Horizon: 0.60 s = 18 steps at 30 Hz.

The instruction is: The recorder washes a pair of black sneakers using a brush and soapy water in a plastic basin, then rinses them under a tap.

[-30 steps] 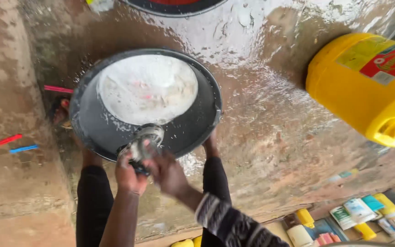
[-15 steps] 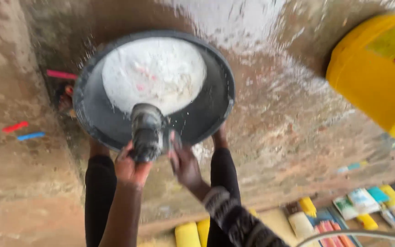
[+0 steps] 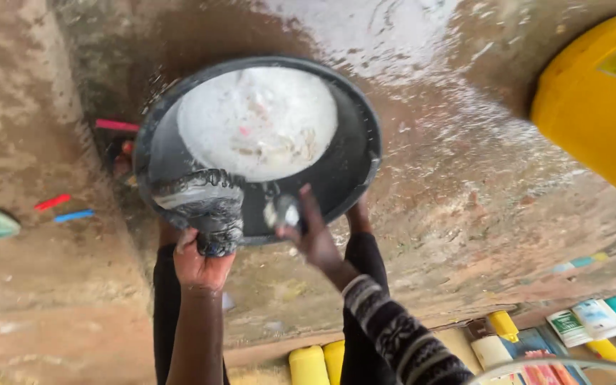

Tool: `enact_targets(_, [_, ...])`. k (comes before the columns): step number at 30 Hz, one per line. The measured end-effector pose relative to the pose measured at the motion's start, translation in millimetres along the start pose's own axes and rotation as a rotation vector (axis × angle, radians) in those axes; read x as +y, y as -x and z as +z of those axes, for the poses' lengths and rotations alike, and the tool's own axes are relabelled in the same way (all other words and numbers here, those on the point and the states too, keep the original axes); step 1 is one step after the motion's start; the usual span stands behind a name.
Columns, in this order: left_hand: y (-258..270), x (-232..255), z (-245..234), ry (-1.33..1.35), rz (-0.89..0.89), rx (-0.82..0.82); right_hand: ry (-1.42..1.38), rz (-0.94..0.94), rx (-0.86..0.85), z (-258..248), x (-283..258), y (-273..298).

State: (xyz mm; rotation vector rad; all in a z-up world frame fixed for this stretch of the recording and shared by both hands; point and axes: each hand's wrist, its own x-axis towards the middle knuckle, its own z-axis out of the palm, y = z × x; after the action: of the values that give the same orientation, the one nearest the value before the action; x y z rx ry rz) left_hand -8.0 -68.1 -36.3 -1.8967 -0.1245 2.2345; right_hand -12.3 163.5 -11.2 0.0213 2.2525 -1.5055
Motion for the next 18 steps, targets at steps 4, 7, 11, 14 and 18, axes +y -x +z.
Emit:
enact_targets(4, [2,2,-6,0.048,-0.016,-0.069,0.404,0.363,0.205,-6,84,-52])
enact_targets(7, [-5,-1,-16,-0.262,0.189,-0.042,0.413,0.514,0.204,0,82,-94])
enact_targets(11, [14,-19,24,-1.385,0.427,0.293,0.556,0.544,-0.332,19,80,-87])
enact_targets(14, [21,-20,39,-1.941,0.283,0.32,0.769,0.195,0.141,2,105,-99])
enact_targets(18, [19,-14,17,-2.159,0.494,0.084,0.275,0.27,0.505,8,175,-127])
